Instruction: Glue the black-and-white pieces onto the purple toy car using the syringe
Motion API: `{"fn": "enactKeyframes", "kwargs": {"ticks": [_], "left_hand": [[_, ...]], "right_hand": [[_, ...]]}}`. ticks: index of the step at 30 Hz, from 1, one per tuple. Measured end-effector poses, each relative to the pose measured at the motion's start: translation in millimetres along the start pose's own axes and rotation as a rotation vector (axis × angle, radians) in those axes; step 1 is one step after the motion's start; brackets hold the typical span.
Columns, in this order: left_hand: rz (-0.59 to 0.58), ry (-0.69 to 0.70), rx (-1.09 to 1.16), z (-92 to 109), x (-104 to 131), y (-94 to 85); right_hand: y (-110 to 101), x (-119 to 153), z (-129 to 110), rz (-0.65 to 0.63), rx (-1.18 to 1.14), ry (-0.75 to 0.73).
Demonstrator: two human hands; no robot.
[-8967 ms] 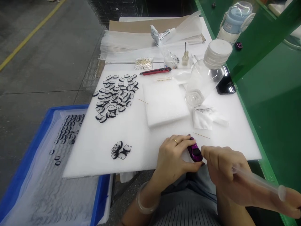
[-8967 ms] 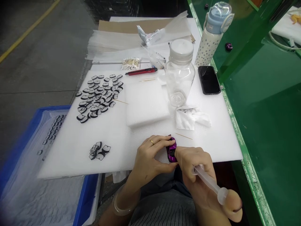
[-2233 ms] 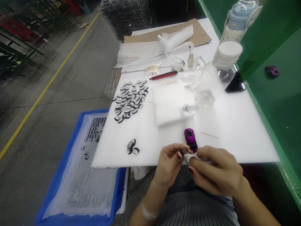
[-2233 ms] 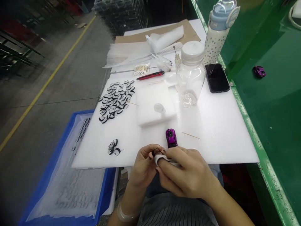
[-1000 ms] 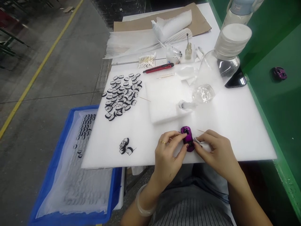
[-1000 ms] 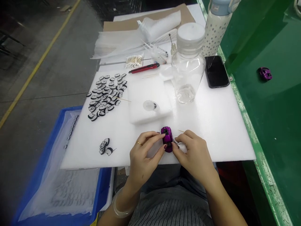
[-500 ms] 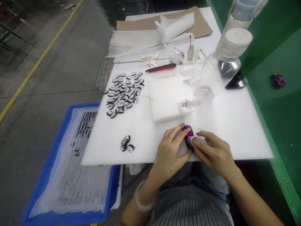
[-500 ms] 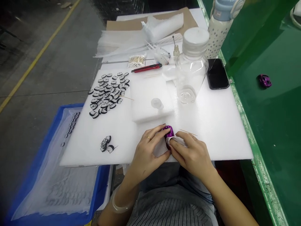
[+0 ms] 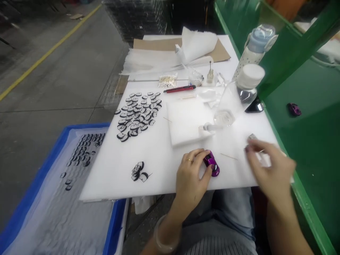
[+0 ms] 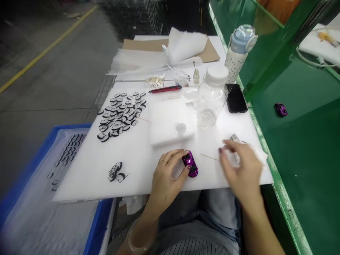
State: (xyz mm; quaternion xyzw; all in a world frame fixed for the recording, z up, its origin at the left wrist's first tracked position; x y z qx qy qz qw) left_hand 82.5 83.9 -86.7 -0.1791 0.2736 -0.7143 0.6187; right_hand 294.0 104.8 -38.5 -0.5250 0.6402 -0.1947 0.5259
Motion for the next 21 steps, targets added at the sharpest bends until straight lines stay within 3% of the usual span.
{"fn": "enactKeyframes", "kwargs": {"ticks": [2, 4, 6, 8, 10, 12, 14, 17, 18, 20, 21], "left_hand": [[0.030, 0.011, 0.074, -3.9, 4.0, -3.1], [0.129, 0.007, 0.158, -10.6, 9.5, -9.1], [0.198, -0.030, 0.205, -17.3, 14.2, -13.1], [0.209, -0.062, 0.199, -20.0, 16.5, -13.7], [0.184, -0.054, 0.139, -17.5, 16.8, -11.5], [0.163, -0.030, 0.074, -12.4, 16.3, -8.4], [0.159, -0.014, 0.043, -8.2, 15.4, -5.4], [0.165, 0.016, 0.030, -5.8, 13.5, -1.9], [0.161, 0.026, 0.019, -6.1, 12.6, -0.7], [0.156, 0.038, -0.006, -7.8, 11.0, 1.5], [0.159, 0.042, -0.020, -8.9, 10.4, 2.5]], "right_hand": [[24.0, 8.9, -27.9, -0.144, -0.110, -0.057], [47.6, 15.9, -53.9, -0.235, -0.077, -0.127], [62.2, 16.2, -68.0, -0.238, -0.050, -0.155], [61.6, 11.7, -64.5, -0.200, -0.077, -0.155], [43.0, 9.9, -38.6, -0.142, -0.084, -0.128], [8.2, 19.7, 10.8, -0.063, 0.010, -0.015], [-36.1, 47.1, 76.9, -0.017, 0.230, 0.308], [-95.3, 108.7, 162.4, -0.166, 0.361, 0.817], [-107.2, 125.1, 179.8, -0.261, 0.318, 0.908], [-124.1, 135.0, 197.8, -0.241, 0.407, 0.934], [-125.1, 127.7, 202.3, -0.233, 0.445, 0.903]]}}
Point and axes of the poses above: each hand's wrist, its own x-axis away from the middle knuckle, its own y-axis out of the palm, z = x × y, the point moved 3 cm from there along -x, towards the middle knuckle, and after that the axes turned 7 degrees about -z, right-handed, at the moved point
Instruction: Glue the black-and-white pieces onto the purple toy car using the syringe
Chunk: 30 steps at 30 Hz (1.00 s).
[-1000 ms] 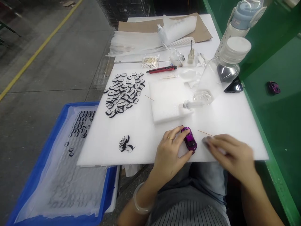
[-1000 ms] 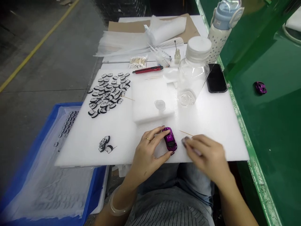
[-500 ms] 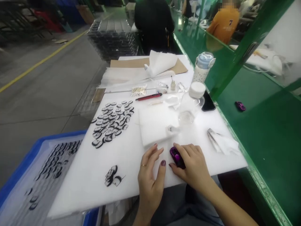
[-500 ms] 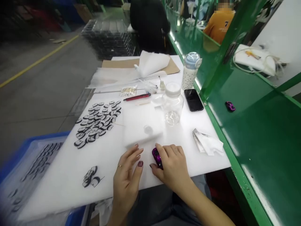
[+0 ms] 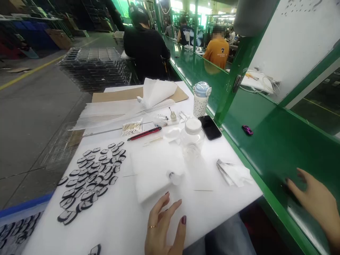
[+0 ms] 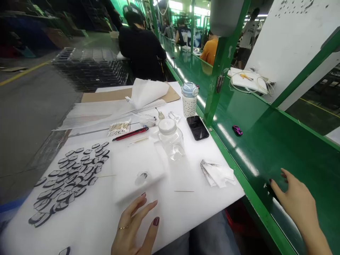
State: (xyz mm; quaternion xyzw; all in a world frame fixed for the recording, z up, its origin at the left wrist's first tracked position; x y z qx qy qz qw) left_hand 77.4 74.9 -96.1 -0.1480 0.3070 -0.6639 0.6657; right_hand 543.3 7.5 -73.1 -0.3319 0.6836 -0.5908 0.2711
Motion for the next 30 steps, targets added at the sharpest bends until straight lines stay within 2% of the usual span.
{"fn": "enactKeyframes", "kwargs": {"ticks": [1, 2, 5, 7, 10, 12, 14, 17, 19, 21, 23, 24, 26, 28, 30], "left_hand": [[0.006, 0.007, -0.013, -1.0, -0.2, 0.9], [0.013, 0.015, -0.025, -1.8, -0.3, 1.8], [0.027, 0.013, -0.068, -4.2, 0.4, 4.1], [0.043, -0.001, -0.089, -5.8, 1.1, 5.4], [0.083, -0.003, -0.104, -8.2, 2.2, 7.8], [0.107, 0.013, -0.110, -10.0, 2.7, 10.4], [0.115, 0.047, -0.121, -11.1, 2.9, 13.1], [0.071, 0.118, -0.170, -10.0, 2.2, 14.8], [-0.005, 0.171, -0.220, -8.1, 1.5, 13.2], [-0.094, 0.222, -0.250, -7.5, 1.6, 9.3], [-0.142, 0.265, -0.239, -9.4, 3.8, 3.2], [-0.147, 0.276, -0.222, -11.4, 5.8, -0.3], [-0.126, 0.281, -0.185, -16.0, 11.1, -6.7], [-0.103, 0.300, -0.153, -18.0, 17.4, -10.7], [-0.115, 0.333, -0.109, -16.0, 22.0, -11.7]], "right_hand": [[-2.0, -11.9, -10.2, 0.043, 0.028, -0.033], [-1.4, -28.2, -26.5, 0.034, 0.042, -0.087], [6.6, -94.7, -86.1, 0.001, 0.027, -0.180], [14.1, -139.1, -118.3, -0.009, 0.026, -0.181], [21.3, -179.0, -141.3, -0.038, 0.006, -0.144], [19.7, -180.7, -142.5, -0.051, -0.036, -0.127], [14.0, -161.6, -140.5, -0.055, -0.089, -0.136], [3.7, -96.9, -153.8, -0.064, -0.230, -0.333], [-1.4, -34.5, -185.2, -0.105, -0.426, -0.775], [0.5, 28.1, -223.7, -0.237, -0.486, -1.162], [8.1, 76.1, -261.2, -0.423, -0.440, -1.441], [11.6, 90.9, -277.4, -0.483, -0.425, -1.507], [14.2, 99.6, -304.1, -0.500, -0.540, -1.431], [12.3, 91.2, -323.8, -0.408, -0.736, -1.216], [10.7, 83.5, -341.9, -0.387, -0.856, -1.120]]}}
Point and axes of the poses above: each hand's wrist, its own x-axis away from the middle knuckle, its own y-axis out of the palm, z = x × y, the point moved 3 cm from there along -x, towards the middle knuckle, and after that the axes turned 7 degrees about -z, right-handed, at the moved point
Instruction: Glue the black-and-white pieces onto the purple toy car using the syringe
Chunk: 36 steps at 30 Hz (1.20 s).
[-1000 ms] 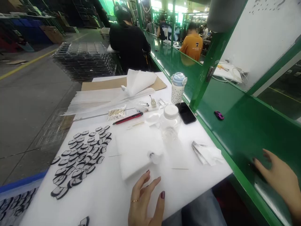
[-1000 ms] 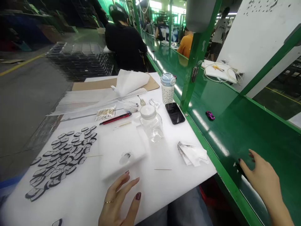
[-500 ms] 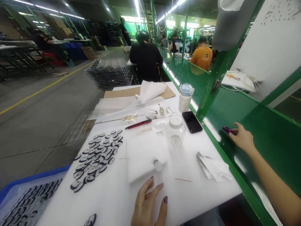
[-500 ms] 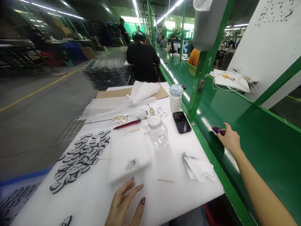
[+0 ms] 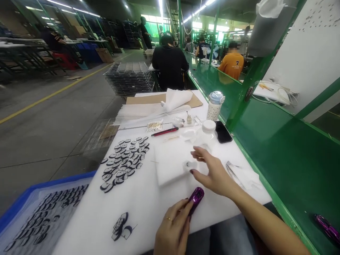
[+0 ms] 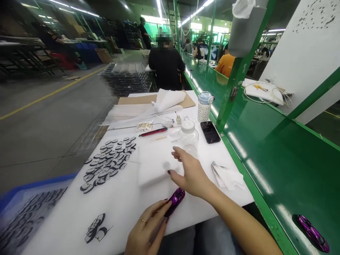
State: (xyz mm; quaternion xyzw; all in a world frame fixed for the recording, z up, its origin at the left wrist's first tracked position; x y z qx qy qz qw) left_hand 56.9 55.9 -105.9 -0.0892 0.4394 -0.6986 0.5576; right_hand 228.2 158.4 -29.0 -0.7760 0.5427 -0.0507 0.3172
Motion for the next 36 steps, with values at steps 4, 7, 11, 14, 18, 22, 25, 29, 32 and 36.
{"fn": "enactKeyframes", "kwargs": {"ticks": [4, 7, 11, 14, 18, 22, 25, 29, 32, 36], "left_hand": [[-0.139, 0.048, 0.168, 10.1, -7.6, -1.7], [-0.299, 0.054, 0.180, 15.0, -24.7, -6.6], [-0.442, 0.030, 0.155, 17.9, -46.7, -7.7], [-0.343, -0.013, 0.220, 19.9, -54.6, -4.0], [-0.167, -0.128, 0.313, 22.3, -56.4, 3.6], [-0.081, -0.207, 0.366, 24.1, -58.0, 8.1], [-0.040, -0.228, 0.385, 24.0, -59.5, 9.2], [-0.031, -0.228, 0.387, 22.4, -59.9, 10.3], [-0.039, -0.227, 0.386, 21.9, -59.5, 10.3], [-0.040, -0.237, 0.381, 22.9, -59.3, 9.4]], "right_hand": [[15.4, -27.9, -7.8, -0.218, -0.114, -0.028], [15.9, -28.9, -20.4, -0.302, -0.217, -0.065], [-3.1, -3.7, -26.8, -0.172, -0.525, -0.152], [-14.4, 20.7, -3.9, 0.045, -0.592, -0.011], [-12.3, 41.5, 19.4, 0.107, -0.657, 0.131], [-7.5, 48.8, 0.6, 0.014, -1.032, -0.070], [-2.6, 49.2, -7.4, -0.043, -1.268, -0.115], [6.1, 45.0, 1.1, 0.001, -1.338, -0.028], [10.8, 41.7, 2.9, -0.003, -1.349, -0.051], [14.3, 41.4, 3.2, -0.016, -1.362, -0.040]]}}
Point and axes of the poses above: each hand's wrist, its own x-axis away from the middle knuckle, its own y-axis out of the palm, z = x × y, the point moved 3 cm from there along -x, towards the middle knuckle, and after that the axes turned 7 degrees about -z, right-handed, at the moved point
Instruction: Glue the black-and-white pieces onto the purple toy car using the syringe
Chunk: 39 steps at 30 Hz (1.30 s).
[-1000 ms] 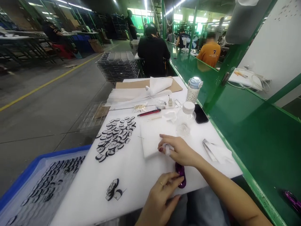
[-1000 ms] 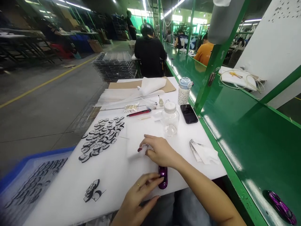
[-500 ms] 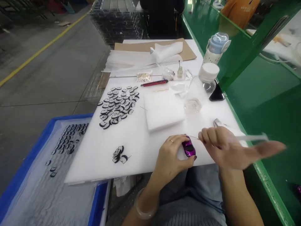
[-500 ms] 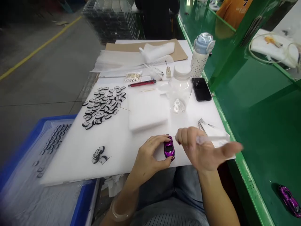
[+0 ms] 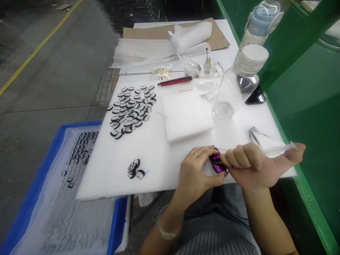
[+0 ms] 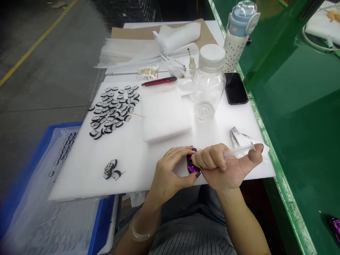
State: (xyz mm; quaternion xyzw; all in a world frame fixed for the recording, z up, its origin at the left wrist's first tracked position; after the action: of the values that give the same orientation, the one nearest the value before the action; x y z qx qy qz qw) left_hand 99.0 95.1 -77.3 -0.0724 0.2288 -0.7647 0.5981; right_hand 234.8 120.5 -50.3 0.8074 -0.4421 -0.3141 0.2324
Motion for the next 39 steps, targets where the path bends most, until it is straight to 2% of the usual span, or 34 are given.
{"fn": "enactKeyframes", "kwargs": {"ticks": [7, 14, 29, 35, 39], "left_hand": [[0.017, 0.018, -0.015, 0.1, -0.3, 0.3], [0.017, 0.020, -0.020, 0.2, -0.3, 0.3], [0.063, -0.007, -0.028, 2.2, -0.6, 4.2], [0.066, 0.000, -0.045, 1.4, -0.1, 6.3], [0.077, 0.014, -0.066, 1.2, -0.3, 7.1]], "right_hand": [[-3.1, 3.4, 1.7, -0.045, 0.027, 0.016], [-1.8, 2.1, 0.2, -0.026, 0.080, -0.003], [8.0, 4.9, -9.2, -0.064, 0.321, -0.023], [9.1, 10.6, -10.7, 0.078, 0.428, -0.018], [13.2, 13.8, -11.8, 0.098, 0.489, 0.039]]}}
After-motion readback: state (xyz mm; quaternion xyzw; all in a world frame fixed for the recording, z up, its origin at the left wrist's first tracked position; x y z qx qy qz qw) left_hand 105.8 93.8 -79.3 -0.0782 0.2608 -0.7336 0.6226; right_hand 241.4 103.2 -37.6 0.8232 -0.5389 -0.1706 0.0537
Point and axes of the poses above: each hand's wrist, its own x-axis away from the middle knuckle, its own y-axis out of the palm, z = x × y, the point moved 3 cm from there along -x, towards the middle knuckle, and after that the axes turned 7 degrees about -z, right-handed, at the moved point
